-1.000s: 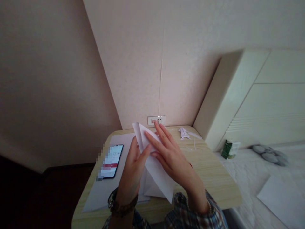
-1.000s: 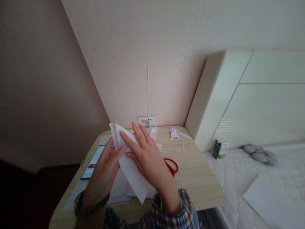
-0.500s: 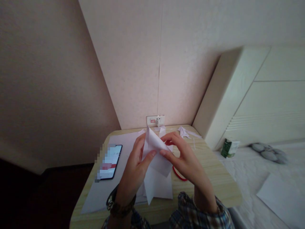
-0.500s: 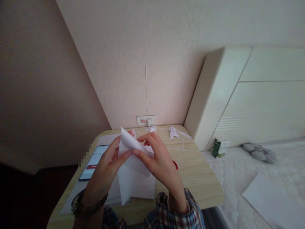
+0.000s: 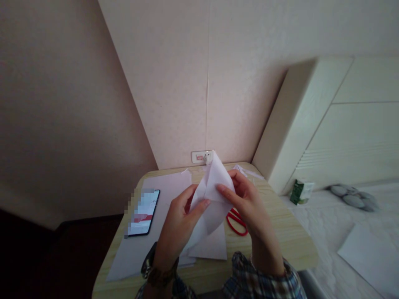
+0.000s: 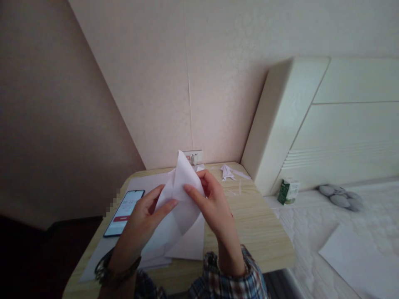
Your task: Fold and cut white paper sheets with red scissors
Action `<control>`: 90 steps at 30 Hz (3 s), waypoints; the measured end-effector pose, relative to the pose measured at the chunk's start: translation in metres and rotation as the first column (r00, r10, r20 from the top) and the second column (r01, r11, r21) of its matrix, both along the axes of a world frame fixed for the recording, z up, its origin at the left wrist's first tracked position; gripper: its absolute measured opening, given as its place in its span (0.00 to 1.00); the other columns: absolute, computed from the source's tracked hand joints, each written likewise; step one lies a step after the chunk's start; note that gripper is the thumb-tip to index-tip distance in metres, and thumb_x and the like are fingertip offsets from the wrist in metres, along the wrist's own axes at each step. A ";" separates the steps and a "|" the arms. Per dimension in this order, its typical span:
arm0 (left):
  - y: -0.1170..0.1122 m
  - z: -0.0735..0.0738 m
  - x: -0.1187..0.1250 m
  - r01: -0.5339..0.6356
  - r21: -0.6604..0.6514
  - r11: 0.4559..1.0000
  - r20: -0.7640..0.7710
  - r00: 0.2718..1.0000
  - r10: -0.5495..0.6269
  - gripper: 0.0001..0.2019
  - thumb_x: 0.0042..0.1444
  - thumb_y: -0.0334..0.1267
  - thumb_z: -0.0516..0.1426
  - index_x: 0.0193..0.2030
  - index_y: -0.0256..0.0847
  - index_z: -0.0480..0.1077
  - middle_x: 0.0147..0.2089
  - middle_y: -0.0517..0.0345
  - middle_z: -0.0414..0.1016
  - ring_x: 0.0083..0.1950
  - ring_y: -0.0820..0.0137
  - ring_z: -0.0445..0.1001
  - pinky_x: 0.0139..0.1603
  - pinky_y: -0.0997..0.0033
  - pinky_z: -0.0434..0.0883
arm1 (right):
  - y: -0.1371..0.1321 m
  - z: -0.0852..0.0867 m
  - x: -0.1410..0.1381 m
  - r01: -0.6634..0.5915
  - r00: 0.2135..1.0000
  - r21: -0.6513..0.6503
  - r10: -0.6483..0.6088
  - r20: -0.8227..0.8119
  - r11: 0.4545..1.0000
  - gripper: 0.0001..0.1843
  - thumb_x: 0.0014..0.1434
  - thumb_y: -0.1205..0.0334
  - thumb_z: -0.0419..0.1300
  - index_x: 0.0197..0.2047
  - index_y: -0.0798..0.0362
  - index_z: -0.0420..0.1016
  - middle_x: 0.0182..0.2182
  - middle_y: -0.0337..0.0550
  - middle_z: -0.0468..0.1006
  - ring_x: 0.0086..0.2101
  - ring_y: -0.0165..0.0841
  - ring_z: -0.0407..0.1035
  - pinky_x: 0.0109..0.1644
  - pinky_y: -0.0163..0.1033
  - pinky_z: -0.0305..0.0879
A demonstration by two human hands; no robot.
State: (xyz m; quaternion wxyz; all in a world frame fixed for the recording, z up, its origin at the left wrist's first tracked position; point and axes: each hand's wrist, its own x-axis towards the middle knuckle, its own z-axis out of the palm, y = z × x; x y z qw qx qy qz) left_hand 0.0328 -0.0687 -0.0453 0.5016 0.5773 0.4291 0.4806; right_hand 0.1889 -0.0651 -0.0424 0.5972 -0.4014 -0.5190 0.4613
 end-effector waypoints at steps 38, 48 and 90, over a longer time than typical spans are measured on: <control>-0.010 0.006 -0.004 0.053 0.171 0.984 -0.425 0.905 0.026 0.14 0.63 0.43 0.49 0.31 0.41 0.70 0.29 0.60 0.72 0.36 0.66 0.71 0.39 0.71 0.64 | -0.007 0.004 0.006 0.144 0.986 -0.180 -0.126 0.111 0.973 0.17 0.46 0.49 0.69 0.29 0.56 0.77 0.23 0.39 0.73 0.23 0.28 0.63 0.23 0.32 0.58; -0.011 0.009 -0.001 0.162 0.080 0.984 -0.281 0.950 -0.134 0.07 0.59 0.40 0.55 0.32 0.41 0.68 0.31 0.62 0.75 0.34 0.71 0.74 0.34 0.77 0.68 | -0.007 0.005 0.003 0.244 0.935 -0.081 -0.212 0.283 0.966 0.16 0.47 0.49 0.66 0.25 0.55 0.75 0.21 0.36 0.68 0.23 0.29 0.59 0.25 0.35 0.54; -0.007 0.002 0.003 -0.017 0.152 0.988 -0.153 0.987 0.041 0.01 0.55 0.35 0.61 0.33 0.42 0.75 0.32 0.62 0.82 0.35 0.71 0.81 0.36 0.78 0.73 | -0.008 -0.002 0.020 -0.022 0.976 -0.184 0.061 0.209 0.983 0.13 0.47 0.55 0.70 0.32 0.54 0.76 0.29 0.41 0.77 0.29 0.33 0.68 0.31 0.38 0.66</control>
